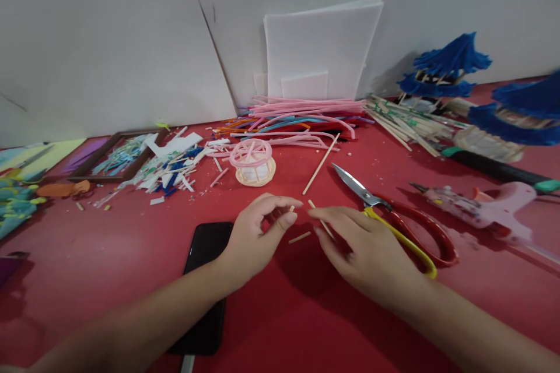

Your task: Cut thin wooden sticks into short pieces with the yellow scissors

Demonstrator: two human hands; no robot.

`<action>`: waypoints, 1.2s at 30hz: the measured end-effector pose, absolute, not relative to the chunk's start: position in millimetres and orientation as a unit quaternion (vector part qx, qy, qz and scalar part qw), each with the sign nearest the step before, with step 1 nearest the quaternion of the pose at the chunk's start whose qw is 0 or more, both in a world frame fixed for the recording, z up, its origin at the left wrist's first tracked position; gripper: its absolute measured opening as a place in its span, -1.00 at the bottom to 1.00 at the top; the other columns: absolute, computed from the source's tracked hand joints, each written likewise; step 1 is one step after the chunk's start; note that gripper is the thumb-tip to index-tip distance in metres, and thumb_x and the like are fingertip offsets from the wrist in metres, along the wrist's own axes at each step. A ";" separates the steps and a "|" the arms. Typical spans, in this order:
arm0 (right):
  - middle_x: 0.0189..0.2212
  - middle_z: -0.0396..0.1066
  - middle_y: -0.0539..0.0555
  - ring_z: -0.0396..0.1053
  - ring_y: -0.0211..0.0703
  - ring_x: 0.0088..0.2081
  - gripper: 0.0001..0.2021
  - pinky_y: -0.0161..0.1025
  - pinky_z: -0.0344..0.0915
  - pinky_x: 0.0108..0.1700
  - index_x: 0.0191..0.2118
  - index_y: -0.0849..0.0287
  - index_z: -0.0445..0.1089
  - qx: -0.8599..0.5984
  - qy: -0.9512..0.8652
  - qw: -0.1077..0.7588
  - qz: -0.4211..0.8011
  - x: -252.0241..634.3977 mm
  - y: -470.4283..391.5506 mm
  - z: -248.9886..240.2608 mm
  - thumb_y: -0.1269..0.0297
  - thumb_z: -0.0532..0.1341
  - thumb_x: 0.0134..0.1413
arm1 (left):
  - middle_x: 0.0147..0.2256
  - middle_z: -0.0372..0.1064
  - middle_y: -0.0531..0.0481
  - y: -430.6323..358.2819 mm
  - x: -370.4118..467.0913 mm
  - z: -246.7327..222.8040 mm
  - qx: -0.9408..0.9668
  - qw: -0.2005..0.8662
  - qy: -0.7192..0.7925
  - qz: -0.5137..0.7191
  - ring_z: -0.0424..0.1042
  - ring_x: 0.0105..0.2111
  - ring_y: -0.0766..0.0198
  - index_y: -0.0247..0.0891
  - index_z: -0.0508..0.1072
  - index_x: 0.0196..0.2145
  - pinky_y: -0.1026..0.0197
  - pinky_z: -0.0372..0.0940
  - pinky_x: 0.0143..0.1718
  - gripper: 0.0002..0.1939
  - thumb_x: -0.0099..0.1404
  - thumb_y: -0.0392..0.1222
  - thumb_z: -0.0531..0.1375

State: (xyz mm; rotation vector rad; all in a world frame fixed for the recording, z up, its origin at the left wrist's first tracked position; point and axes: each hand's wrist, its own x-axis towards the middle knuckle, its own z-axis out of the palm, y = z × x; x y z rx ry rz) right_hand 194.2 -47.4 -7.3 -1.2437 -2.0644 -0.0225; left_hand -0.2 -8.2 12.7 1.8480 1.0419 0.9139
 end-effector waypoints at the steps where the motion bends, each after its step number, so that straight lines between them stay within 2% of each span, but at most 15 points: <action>1: -0.19 0.63 0.05 0.60 -0.13 -0.24 -0.74 -0.24 0.53 -0.20 -0.02 0.04 0.45 -0.486 -0.800 0.352 -0.001 193.8 -47.5 -7.9 0.35 0.08 0.27 | -0.22 0.54 -0.06 -7.5 0.3 11.9 0.712 0.431 0.417 0.366 0.47 -0.28 0.25 -0.23 0.55 -0.16 0.20 0.39 -0.19 -0.83 0.38 -0.17 0.19; 4: -0.07 0.60 0.06 0.60 -0.12 -0.17 -0.66 -0.25 0.54 -0.19 0.09 0.09 0.40 -0.490 -0.805 0.334 0.019 193.3 -47.9 -8.5 0.34 0.09 0.25 | -0.22 0.56 -0.05 -5.2 0.6 8.6 0.692 0.465 0.414 0.366 0.51 -0.26 0.24 -0.23 0.51 -0.22 0.20 0.40 -0.18 -0.89 0.36 -0.21 0.18; 6: -0.08 0.61 0.04 0.60 -0.15 -0.18 -0.68 -0.28 0.54 -0.20 0.06 0.08 0.42 -0.488 -0.804 0.340 0.034 193.9 -47.9 -8.4 0.33 0.08 0.26 | -0.23 0.56 -0.04 -4.3 -0.2 6.4 0.721 0.432 0.411 0.352 0.51 -0.25 0.23 -0.23 0.48 -0.25 0.19 0.40 -0.17 -0.90 0.37 -0.25 0.15; 11: -0.30 0.64 0.01 0.61 -0.16 -0.33 -0.78 -0.30 0.52 -0.28 -0.17 0.04 0.51 -0.511 -0.767 0.387 0.021 198.5 -45.5 -7.6 0.26 0.10 0.30 | -0.28 0.51 -0.07 -11.5 0.0 1.6 0.896 0.192 0.347 0.201 0.46 -0.27 0.17 -0.26 0.44 -0.25 0.12 0.38 -0.17 -0.89 0.39 -0.35 0.11; 14: -0.36 0.63 0.02 0.59 -0.16 -0.40 -0.81 -0.30 0.50 -0.33 -0.20 0.05 0.50 -0.526 -0.746 0.409 0.002 199.6 -43.4 -6.9 0.23 0.13 0.29 | -0.30 0.47 -0.08 -19.5 1.7 0.3 0.947 0.022 0.300 0.114 0.44 -0.31 0.14 -0.29 0.43 -0.20 0.10 0.39 -0.23 -0.86 0.38 -0.41 0.09; 17: -0.37 0.63 0.01 0.58 -0.15 -0.40 -0.82 -0.28 0.49 -0.36 -0.21 0.04 0.49 -0.523 -0.748 0.409 0.014 198.4 -42.8 -6.8 0.22 0.13 0.28 | -0.31 0.46 -0.06 -23.4 2.0 0.0 0.941 -0.057 0.318 0.100 0.43 -0.32 0.14 -0.28 0.43 -0.21 0.13 0.39 -0.28 -0.88 0.39 -0.40 0.11; 24: -0.38 0.63 0.00 0.58 -0.17 -0.40 -0.85 -0.30 0.47 -0.36 -0.22 0.05 0.47 -0.498 -0.762 0.414 0.011 196.1 -43.5 -6.2 0.27 0.14 0.26 | -0.35 0.50 -0.06 -25.8 7.2 9.9 0.945 -0.043 0.321 0.051 0.50 -0.31 0.15 -0.31 0.47 -0.26 0.16 0.44 -0.31 -0.91 0.38 -0.38 0.17; 29: -0.39 0.62 -0.01 0.58 -0.18 -0.41 -0.84 -0.31 0.48 -0.35 -0.23 0.05 0.48 -0.491 -0.764 0.418 0.004 196.0 -42.9 -7.8 0.27 0.14 0.27 | -0.32 0.54 -0.21 -25.6 9.4 37.3 0.918 -0.016 0.390 -0.077 0.55 -0.27 0.08 -0.39 0.53 -0.27 0.11 0.48 -0.27 -0.89 0.34 -0.45 0.19; 32: -0.38 0.62 0.01 0.59 -0.14 -0.40 -0.82 -0.27 0.50 -0.36 -0.24 0.04 0.50 -0.495 -0.762 0.416 0.021 197.0 -42.3 -10.5 0.23 0.14 0.27 | -0.31 0.54 -0.23 -18.7 4.4 50.4 0.888 0.007 0.442 -0.125 0.55 -0.23 0.04 -0.38 0.55 -0.25 0.09 0.47 -0.25 -0.83 0.30 -0.51 0.18; 36: -0.38 0.63 0.01 0.59 -0.12 -0.40 -0.82 -0.24 0.51 -0.37 -0.24 0.03 0.51 -0.495 -0.765 0.411 0.032 198.1 -42.1 -11.6 0.23 0.14 0.25 | -0.19 0.50 -0.24 -6.6 -4.2 57.2 0.864 0.008 0.491 -0.111 0.53 -0.16 0.00 -0.35 0.56 -0.24 0.10 0.45 -0.28 -0.76 0.29 -0.54 0.14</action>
